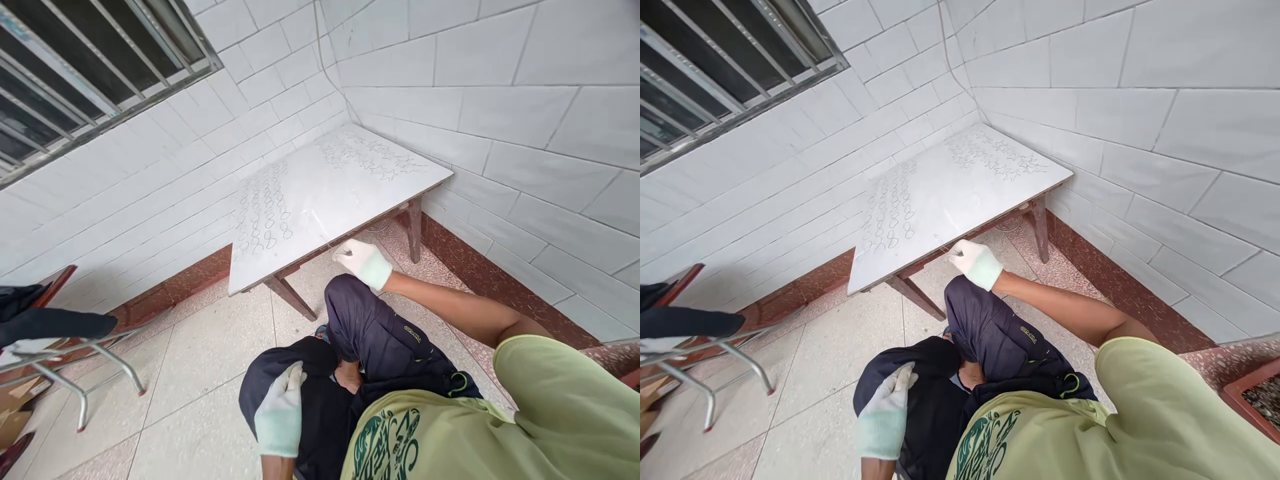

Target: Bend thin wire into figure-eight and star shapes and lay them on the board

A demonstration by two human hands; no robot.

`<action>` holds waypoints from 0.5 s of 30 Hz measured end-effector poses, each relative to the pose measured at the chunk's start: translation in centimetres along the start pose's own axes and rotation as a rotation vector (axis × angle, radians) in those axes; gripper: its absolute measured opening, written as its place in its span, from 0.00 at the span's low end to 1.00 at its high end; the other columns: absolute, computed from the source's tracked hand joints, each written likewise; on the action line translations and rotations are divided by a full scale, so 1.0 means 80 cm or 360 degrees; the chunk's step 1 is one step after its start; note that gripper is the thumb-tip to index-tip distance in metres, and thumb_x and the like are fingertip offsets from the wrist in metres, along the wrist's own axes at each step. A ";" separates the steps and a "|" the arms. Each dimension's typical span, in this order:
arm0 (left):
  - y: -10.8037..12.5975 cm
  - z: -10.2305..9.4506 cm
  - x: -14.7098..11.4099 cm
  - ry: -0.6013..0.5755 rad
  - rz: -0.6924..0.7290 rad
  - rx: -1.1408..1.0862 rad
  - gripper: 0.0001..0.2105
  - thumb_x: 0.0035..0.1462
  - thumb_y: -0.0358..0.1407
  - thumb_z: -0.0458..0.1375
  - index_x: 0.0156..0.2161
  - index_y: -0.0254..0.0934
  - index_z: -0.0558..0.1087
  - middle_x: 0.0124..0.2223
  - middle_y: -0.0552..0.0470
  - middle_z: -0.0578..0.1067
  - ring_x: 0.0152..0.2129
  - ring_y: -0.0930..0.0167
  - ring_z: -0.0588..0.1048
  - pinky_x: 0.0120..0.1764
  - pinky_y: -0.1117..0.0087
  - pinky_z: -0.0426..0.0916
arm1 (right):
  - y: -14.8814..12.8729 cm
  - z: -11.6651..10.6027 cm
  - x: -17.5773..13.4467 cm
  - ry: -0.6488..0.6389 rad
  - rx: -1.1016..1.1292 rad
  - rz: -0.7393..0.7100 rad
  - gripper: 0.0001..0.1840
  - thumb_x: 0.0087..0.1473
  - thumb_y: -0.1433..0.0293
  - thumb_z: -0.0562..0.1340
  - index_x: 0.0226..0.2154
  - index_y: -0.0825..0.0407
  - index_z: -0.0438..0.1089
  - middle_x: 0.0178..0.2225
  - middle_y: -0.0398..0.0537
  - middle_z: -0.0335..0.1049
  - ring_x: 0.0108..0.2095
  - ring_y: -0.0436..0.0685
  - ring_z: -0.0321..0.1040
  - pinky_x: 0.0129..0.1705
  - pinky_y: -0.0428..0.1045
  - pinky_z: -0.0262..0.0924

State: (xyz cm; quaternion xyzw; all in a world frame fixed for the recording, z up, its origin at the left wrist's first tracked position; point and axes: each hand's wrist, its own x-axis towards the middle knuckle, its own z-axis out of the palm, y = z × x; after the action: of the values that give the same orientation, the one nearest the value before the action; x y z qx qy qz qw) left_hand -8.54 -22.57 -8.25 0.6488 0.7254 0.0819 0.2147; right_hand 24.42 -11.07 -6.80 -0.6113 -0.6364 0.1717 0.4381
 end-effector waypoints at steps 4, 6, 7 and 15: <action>0.019 0.001 0.015 0.0113 -0.0002 -0.0209 0.23 0.73 0.45 0.49 0.61 0.40 0.79 0.56 0.46 0.85 0.54 0.62 0.83 0.58 0.67 0.75 | -0.049 0.016 -0.043 -0.0157 0.1181 0.0321 0.13 0.63 0.58 0.67 0.31 0.47 0.71 0.32 0.45 0.81 0.35 0.56 0.80 0.45 0.53 0.73; 0.035 -0.004 0.026 0.0338 0.0136 -0.0633 0.25 0.71 0.44 0.54 0.66 0.36 0.73 0.61 0.40 0.82 0.58 0.62 0.81 0.62 0.65 0.72 | -0.063 0.021 -0.052 -0.0264 0.1420 0.0391 0.18 0.58 0.54 0.71 0.29 0.48 0.70 0.28 0.45 0.79 0.30 0.55 0.78 0.40 0.52 0.74; 0.044 -0.009 0.032 0.0443 0.0183 -0.0740 0.26 0.68 0.43 0.57 0.68 0.35 0.70 0.62 0.39 0.80 0.58 0.61 0.81 0.62 0.63 0.72 | -0.069 0.022 -0.054 -0.0320 0.1470 0.0404 0.19 0.57 0.53 0.72 0.28 0.48 0.70 0.27 0.45 0.79 0.28 0.55 0.78 0.38 0.52 0.73; 0.098 -0.040 0.057 0.0479 0.0647 -0.0280 0.18 0.64 0.37 0.63 0.57 0.43 0.82 0.55 0.45 0.83 0.54 0.59 0.80 0.60 0.61 0.72 | -0.086 0.032 -0.055 -0.0680 0.1490 0.0445 0.22 0.53 0.51 0.75 0.26 0.49 0.72 0.26 0.45 0.79 0.25 0.52 0.76 0.33 0.49 0.73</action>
State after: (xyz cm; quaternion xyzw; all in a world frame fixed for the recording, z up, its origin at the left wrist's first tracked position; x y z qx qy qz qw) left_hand -3.05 -16.49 -3.19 0.7406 0.5940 0.2816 0.1389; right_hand 17.57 -15.66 -4.51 -0.3807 -0.4790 0.6148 0.4976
